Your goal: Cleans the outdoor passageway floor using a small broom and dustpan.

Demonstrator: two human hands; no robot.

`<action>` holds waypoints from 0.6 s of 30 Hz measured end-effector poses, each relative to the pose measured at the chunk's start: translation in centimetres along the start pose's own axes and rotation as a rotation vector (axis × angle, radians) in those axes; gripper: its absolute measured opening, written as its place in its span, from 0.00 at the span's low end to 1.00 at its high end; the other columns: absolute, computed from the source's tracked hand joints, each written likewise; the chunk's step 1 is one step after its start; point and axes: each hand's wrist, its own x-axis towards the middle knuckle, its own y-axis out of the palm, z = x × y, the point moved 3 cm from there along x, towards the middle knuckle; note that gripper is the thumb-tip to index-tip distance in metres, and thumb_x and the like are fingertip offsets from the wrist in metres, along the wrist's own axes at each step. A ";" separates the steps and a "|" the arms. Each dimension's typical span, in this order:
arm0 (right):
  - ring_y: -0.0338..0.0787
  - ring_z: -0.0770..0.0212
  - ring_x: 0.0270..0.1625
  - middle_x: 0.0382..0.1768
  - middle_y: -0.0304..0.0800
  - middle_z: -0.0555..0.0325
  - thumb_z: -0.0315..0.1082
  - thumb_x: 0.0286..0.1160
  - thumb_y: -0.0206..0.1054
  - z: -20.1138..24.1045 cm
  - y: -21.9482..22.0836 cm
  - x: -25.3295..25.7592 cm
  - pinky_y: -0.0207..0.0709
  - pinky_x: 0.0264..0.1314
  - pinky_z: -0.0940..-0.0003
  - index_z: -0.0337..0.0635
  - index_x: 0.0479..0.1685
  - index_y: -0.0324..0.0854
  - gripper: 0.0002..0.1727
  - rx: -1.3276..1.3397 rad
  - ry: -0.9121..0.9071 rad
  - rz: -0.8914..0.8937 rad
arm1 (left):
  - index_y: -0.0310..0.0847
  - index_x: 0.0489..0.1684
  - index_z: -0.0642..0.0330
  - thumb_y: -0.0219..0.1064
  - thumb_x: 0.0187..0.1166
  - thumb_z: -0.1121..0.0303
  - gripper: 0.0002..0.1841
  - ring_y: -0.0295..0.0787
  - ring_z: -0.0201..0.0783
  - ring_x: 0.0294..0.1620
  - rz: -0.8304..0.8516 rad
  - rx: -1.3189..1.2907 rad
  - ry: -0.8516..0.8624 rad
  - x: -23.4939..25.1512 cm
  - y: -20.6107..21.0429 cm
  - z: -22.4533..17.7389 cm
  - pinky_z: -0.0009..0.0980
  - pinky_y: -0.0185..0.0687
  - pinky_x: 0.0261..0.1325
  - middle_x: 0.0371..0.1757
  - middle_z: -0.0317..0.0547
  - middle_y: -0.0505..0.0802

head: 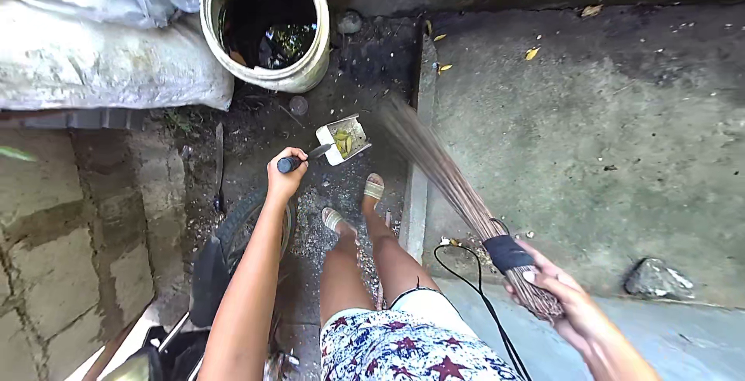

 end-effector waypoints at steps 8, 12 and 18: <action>0.87 0.72 0.23 0.42 0.92 0.54 0.50 0.53 0.78 0.4 -2.3 3.7 0.80 0.22 0.82 0.43 0.47 0.83 0.25 0.816 0.100 0.264 | 0.84 0.40 0.69 0.71 0.66 0.87 0.09 0.88 0.32 0.51 0.146 0.060 0.079 6.6 5.3 -8.9 0.33 0.83 0.60 0.46 0.47 0.92; 0.87 0.72 0.24 0.42 0.90 0.56 0.52 0.81 0.52 5.5 -1.0 7.9 0.82 0.24 0.82 0.44 0.50 0.77 0.20 0.779 0.046 0.281 | 0.83 0.40 0.70 0.70 0.64 0.87 0.10 0.88 0.32 0.53 0.185 0.041 0.122 9.4 6.6 -10.5 0.33 0.83 0.62 0.47 0.47 0.92; 0.88 0.66 0.24 0.38 0.88 0.50 0.53 0.90 0.35 17.2 4.7 19.6 0.82 0.22 0.78 0.40 0.53 0.72 0.27 0.955 0.029 0.408 | 0.85 0.39 0.68 0.71 0.64 0.83 0.08 0.89 0.29 0.54 0.224 0.089 0.146 15.1 8.2 -11.9 0.30 0.83 0.63 0.45 0.44 0.93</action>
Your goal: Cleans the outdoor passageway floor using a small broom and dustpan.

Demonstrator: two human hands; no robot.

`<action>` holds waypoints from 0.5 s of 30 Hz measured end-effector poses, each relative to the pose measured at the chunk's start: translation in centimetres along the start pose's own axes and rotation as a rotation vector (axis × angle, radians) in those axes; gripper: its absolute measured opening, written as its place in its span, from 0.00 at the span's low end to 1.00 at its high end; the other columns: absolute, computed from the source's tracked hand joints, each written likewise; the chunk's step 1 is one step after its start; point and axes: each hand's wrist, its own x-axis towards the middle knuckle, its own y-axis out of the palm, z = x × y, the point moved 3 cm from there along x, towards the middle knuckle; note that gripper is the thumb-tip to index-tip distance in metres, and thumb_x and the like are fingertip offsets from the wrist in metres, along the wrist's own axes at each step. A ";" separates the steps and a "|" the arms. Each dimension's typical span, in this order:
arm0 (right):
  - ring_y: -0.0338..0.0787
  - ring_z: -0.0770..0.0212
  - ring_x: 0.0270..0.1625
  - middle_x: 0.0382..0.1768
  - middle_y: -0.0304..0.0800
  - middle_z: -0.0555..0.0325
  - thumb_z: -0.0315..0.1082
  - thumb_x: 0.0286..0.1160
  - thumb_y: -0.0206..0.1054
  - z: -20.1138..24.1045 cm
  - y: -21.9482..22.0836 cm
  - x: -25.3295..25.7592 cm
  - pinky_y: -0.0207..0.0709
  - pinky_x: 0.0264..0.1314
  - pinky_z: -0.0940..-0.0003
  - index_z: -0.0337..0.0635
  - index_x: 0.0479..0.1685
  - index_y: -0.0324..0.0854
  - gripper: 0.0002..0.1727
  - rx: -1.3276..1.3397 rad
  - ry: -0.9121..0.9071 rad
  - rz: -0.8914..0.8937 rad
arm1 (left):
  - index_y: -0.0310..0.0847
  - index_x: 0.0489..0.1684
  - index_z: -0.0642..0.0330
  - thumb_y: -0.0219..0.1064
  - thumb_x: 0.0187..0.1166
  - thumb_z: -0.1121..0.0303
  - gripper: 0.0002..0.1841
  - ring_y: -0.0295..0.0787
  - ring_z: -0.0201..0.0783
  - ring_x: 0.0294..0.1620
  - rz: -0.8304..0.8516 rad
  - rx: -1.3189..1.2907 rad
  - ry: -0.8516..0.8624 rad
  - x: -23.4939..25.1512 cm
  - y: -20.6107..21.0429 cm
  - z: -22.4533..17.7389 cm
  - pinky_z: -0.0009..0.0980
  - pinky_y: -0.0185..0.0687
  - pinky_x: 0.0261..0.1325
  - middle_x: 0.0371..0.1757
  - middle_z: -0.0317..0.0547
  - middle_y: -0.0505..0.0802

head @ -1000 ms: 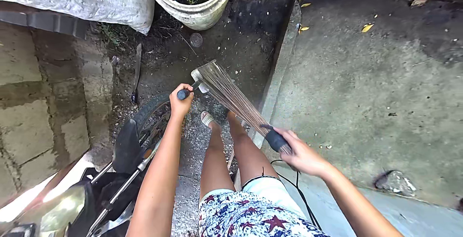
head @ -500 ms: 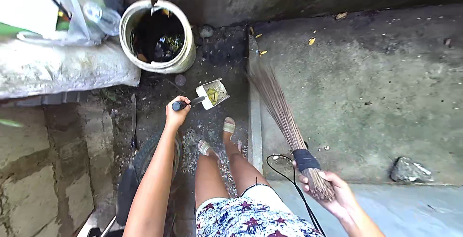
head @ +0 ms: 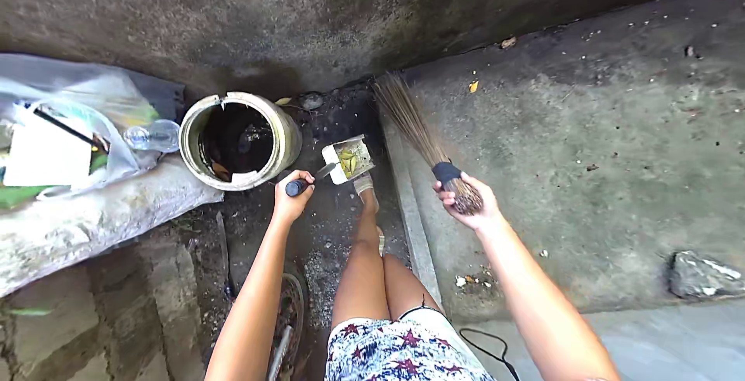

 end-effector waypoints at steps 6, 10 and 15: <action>0.88 0.62 0.23 0.38 0.87 0.45 0.56 0.88 0.40 3.4 5.3 11.2 0.82 0.21 0.78 0.33 0.54 0.73 0.31 0.338 0.040 0.021 | 0.87 0.41 0.71 0.68 0.65 0.80 0.09 0.89 0.29 0.55 0.140 0.111 0.017 6.9 -0.2 -1.2 0.28 0.80 0.66 0.47 0.48 0.94; 0.91 0.60 0.26 0.38 0.88 0.45 0.61 0.87 0.43 3.8 1.2 10.7 0.84 0.23 0.76 0.32 0.53 0.73 0.35 0.581 0.016 -0.082 | 0.88 0.41 0.69 0.70 0.67 0.80 0.08 0.90 0.33 0.53 0.228 0.213 -0.023 10.0 0.5 -1.7 0.34 0.82 0.64 0.46 0.49 0.95; 0.89 0.63 0.23 0.39 0.88 0.46 0.58 0.87 0.39 3.9 -4.0 6.1 0.82 0.19 0.77 0.36 0.54 0.72 0.32 0.415 0.001 -0.179 | 0.89 0.42 0.71 0.69 0.69 0.79 0.08 0.91 0.42 0.54 0.340 0.308 -0.001 13.1 1.4 -3.9 0.42 0.81 0.66 0.48 0.55 0.95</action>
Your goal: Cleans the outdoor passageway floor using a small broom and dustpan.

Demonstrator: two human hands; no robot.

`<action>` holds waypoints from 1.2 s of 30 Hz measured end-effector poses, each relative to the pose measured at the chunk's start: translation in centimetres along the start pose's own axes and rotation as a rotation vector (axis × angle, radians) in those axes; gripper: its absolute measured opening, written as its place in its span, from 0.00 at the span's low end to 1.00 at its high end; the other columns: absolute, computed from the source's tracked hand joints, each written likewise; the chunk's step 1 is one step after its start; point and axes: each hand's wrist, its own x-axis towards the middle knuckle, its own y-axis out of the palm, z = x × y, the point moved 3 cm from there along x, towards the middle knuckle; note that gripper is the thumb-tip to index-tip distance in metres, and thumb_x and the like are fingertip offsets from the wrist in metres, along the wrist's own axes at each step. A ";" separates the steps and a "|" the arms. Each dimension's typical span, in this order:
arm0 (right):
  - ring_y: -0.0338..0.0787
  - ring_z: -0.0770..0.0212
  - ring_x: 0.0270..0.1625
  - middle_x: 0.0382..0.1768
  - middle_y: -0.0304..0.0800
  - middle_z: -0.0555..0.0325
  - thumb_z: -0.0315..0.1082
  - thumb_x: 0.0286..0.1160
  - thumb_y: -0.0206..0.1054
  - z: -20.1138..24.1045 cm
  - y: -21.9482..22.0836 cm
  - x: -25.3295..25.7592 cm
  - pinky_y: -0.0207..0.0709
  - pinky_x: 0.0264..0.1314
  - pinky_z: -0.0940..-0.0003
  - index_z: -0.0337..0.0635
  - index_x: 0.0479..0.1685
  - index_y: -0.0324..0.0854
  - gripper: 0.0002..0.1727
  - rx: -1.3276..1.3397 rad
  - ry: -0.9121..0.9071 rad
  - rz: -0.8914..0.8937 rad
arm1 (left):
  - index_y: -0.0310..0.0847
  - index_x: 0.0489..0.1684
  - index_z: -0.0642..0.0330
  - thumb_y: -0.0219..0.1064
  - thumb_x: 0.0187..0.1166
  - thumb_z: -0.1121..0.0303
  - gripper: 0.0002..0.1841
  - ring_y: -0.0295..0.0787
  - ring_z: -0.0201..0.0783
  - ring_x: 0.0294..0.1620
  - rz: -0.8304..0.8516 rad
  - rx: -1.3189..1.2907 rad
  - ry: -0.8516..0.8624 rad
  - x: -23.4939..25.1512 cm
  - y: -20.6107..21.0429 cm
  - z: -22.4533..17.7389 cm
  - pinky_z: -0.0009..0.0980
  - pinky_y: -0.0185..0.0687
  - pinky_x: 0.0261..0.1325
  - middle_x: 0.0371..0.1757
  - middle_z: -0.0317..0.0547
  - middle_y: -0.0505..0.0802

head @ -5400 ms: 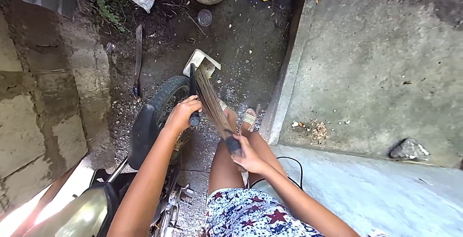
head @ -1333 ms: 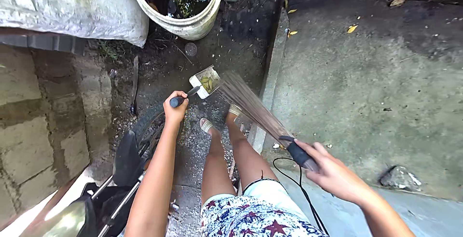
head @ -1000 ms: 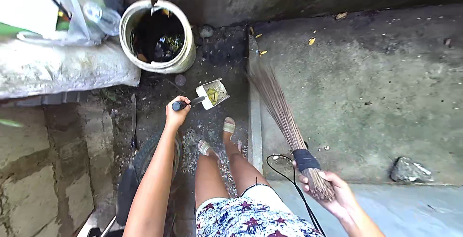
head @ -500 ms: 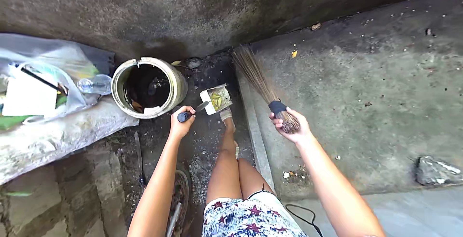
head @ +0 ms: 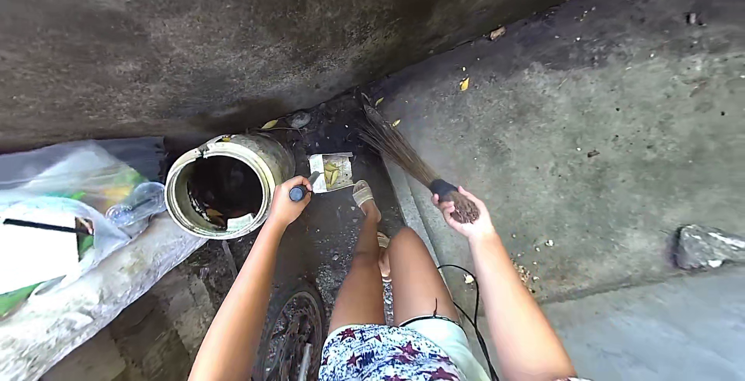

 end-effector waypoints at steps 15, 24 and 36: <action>0.88 0.62 0.23 0.29 0.85 0.52 0.59 0.87 0.43 -2.4 11.4 4.2 0.84 0.24 0.75 0.37 0.46 0.74 0.31 0.350 -0.119 0.095 | 0.88 0.40 0.71 0.68 0.65 0.79 0.09 0.90 0.31 0.53 -0.046 -0.096 0.067 1.2 -0.5 0.4 0.29 0.81 0.64 0.45 0.51 0.94; 0.85 0.65 0.29 0.31 0.81 0.57 0.61 0.84 0.42 8.5 7.7 4.8 0.84 0.35 0.76 0.44 0.43 0.70 0.27 0.708 -0.412 0.043 | 0.88 0.42 0.71 0.70 0.66 0.80 0.08 0.90 0.36 0.56 -0.005 -0.066 -0.036 1.4 -0.2 1.0 0.35 0.80 0.67 0.48 0.53 0.94; 0.89 0.64 0.24 0.37 0.88 0.47 0.57 0.89 0.38 4.5 5.9 -7.9 0.83 0.21 0.79 0.33 0.51 0.74 0.33 0.139 -0.281 0.091 | 0.88 0.43 0.69 0.69 0.68 0.80 0.08 0.89 0.39 0.52 0.048 0.066 -0.043 3.1 -0.7 -1.8 0.39 0.81 0.62 0.47 0.53 0.94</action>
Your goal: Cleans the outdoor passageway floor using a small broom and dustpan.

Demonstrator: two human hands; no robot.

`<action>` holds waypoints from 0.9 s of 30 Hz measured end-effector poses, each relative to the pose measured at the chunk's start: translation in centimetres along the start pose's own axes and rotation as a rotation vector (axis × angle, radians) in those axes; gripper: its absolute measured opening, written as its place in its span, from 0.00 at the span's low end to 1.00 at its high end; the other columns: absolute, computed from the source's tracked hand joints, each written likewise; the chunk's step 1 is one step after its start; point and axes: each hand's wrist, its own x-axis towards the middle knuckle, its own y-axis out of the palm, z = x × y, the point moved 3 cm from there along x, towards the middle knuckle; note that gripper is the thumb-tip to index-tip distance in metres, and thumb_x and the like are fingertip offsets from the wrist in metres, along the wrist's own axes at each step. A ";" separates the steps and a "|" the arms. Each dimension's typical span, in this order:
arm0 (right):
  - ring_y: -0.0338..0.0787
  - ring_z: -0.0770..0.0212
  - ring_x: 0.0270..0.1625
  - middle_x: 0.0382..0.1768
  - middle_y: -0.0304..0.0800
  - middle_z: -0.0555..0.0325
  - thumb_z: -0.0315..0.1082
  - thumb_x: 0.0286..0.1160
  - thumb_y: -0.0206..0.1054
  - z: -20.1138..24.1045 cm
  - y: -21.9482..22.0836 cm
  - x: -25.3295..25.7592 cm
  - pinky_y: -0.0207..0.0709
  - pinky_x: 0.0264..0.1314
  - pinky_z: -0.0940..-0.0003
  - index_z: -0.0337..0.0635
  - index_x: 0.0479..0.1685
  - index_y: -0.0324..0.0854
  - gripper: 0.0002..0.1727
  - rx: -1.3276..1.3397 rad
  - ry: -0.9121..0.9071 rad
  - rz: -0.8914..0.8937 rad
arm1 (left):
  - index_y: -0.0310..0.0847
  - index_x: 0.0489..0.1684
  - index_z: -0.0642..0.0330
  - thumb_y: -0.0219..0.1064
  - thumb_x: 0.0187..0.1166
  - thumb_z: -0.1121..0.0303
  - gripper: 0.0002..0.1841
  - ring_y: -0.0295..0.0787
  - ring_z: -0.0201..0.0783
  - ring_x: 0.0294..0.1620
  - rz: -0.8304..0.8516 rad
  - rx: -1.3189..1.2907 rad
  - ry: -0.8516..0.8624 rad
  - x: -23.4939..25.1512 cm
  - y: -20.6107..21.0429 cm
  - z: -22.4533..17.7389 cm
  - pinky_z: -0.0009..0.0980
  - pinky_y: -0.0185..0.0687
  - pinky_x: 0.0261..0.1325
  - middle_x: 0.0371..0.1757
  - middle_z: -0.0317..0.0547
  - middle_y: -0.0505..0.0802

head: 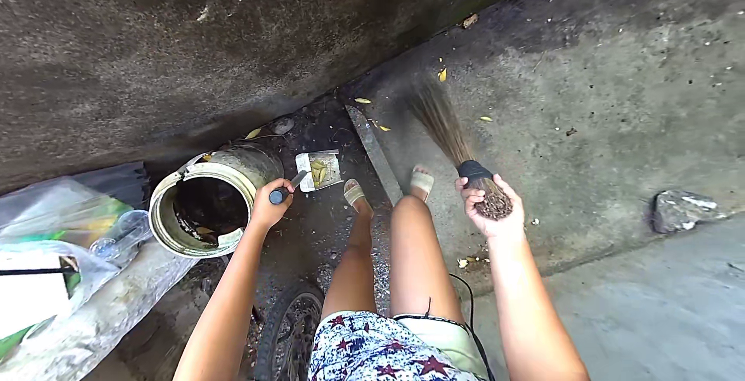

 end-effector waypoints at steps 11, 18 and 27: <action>0.89 0.58 0.32 0.32 0.84 0.54 0.59 0.85 0.48 -7.0 -1.3 12.3 0.88 0.40 0.66 0.44 0.44 0.73 0.26 0.510 0.024 -0.233 | 0.87 0.39 0.74 0.69 0.66 0.82 0.07 0.90 0.43 0.64 -0.015 -0.048 0.104 1.2 1.5 -2.2 0.39 0.78 0.75 0.49 0.58 0.94; 0.88 0.62 0.24 0.29 0.86 0.52 0.58 0.87 0.47 -0.8 -6.7 5.2 0.86 0.28 0.76 0.38 0.43 0.73 0.28 0.660 -0.058 -0.281 | 0.87 0.40 0.73 0.70 0.64 0.82 0.08 0.90 0.43 0.60 0.060 0.012 0.117 4.3 2.8 -4.1 0.42 0.81 0.70 0.49 0.57 0.94; 0.88 0.64 0.21 0.35 0.87 0.47 0.58 0.87 0.41 7.0 -9.5 0.0 0.82 0.18 0.77 0.35 0.52 0.73 0.31 0.139 -0.002 -0.283 | 0.85 0.38 0.73 0.69 0.63 0.83 0.07 0.90 0.38 0.60 0.169 0.017 0.203 6.1 2.0 -7.0 0.39 0.79 0.75 0.47 0.53 0.94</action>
